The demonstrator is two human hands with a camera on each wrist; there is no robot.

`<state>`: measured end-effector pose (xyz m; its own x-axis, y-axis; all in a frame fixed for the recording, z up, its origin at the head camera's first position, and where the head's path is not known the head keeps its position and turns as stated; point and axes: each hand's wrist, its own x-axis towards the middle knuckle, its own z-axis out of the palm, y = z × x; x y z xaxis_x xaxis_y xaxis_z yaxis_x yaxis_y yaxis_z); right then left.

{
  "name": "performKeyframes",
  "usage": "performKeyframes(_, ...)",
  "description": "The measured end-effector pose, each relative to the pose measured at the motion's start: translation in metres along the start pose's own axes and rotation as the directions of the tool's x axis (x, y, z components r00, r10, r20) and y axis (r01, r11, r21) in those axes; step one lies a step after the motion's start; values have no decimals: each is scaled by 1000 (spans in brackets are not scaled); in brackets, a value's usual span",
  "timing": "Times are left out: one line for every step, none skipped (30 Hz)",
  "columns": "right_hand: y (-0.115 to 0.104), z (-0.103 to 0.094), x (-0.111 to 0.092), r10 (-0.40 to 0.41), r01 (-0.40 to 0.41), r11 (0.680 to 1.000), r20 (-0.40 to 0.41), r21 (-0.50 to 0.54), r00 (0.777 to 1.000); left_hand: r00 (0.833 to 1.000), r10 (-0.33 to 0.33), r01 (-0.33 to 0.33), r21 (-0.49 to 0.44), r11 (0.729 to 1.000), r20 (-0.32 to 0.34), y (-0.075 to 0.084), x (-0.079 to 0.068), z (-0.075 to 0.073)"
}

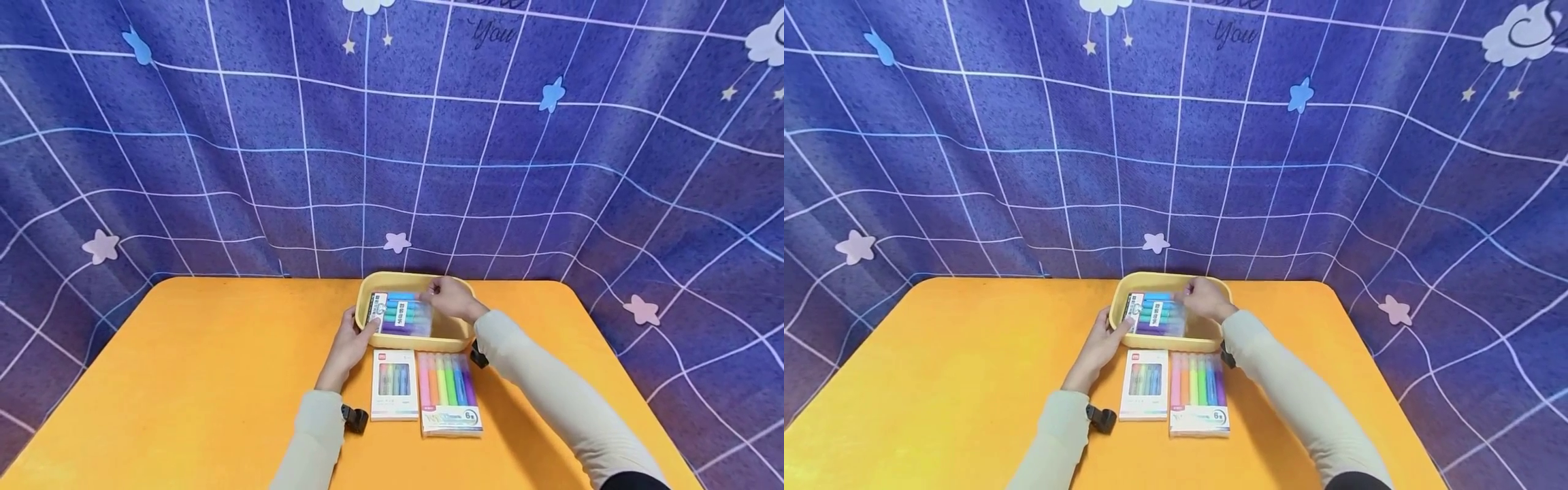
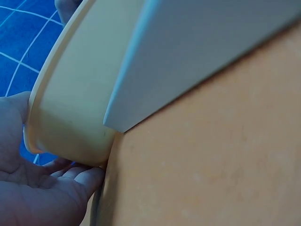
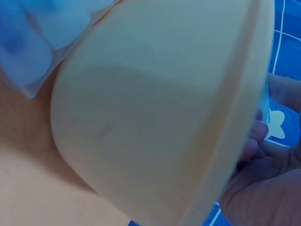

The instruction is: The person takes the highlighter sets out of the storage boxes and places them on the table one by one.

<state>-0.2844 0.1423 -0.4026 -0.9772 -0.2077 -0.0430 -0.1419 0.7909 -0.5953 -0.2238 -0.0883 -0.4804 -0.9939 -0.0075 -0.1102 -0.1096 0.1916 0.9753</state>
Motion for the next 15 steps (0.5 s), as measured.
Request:
performKeyframes(-1, 0, 0, 1, -1, 1000, 8, 11, 1000, 1000, -7, 7, -2, 1000, 1, -1, -1, 0)
performKeyframes(-1, -1, -1, 3, -4, 1000, 16, 25, 1000, 1000, -9, 9, 0, 1000, 2, -1, -1, 0)
performKeyframes(-2, -1, -1, 1, -2, 999, 22, 33, 1000, 1000, -9, 9, 1, 1000, 3, -2, -1, 0)
performKeyframes(-2, -1, -1, 0, -1, 999, 27, 44, 1000, 1000, -9, 9, 2, 1000, 1, -2, -1, -1)
performKeyframes(-3, -1, -1, -3, 1, 998, 33, 59, 999, 1000, -10, 10, 0, 1000, 1, -2, -2, -1)
performKeyframes(-3, -1, -1, -10, 8, 998, 34, 61, 999, 1000, -10, 10, -1, 1000, 1, -2, -2, -1)
performKeyframes(-4, -2, -1, -14, 12, 998, 38, 69, 999, 1000, -9, 9, -2, 1000, 3, -2, -2, -1)
performKeyframes(-4, -2, -1, -23, 20, 997, 43, 71, 999, 1000, -11, 11, -4, 1000, 4, -2, -1, -1)
performKeyframes(-5, -2, -1, -26, 23, 997, 50, 73, 998, 1000, -13, 13, -5, 1000, 6, -2, -1, -1)
performKeyframes(-5, -3, -1, -32, 28, 997, 54, 78, 998, 1000, -17, 17, -7, 1000, 7, -2, -1, -1)
performKeyframes(-6, -3, -2, -37, 32, 996, 58, 81, 998, 1000, -18, 18, -6, 1000, 7, -2, -1, -1)
performKeyframes(-7, -3, -2, -42, 38, 996, 58, 82, 997, 1000, -19, 19, -8, 1000, 9, -2, -1, -1)
performKeyframes(-8, -4, -3, -46, 41, 995, 60, 90, 997, 1000, -19, 19, -12, 1000, 11, -3, 0, -1)
performKeyframes(-9, -4, -3, -53, 47, 995, 58, 89, 997, 1000, -18, 18, -11, 1000, 11, -3, 0, -1)
performKeyframes(-11, -5, -3, -53, 48, 995, 57, 93, 997, 1000, -17, 18, -11, 1000, 11, -3, 1, -1)
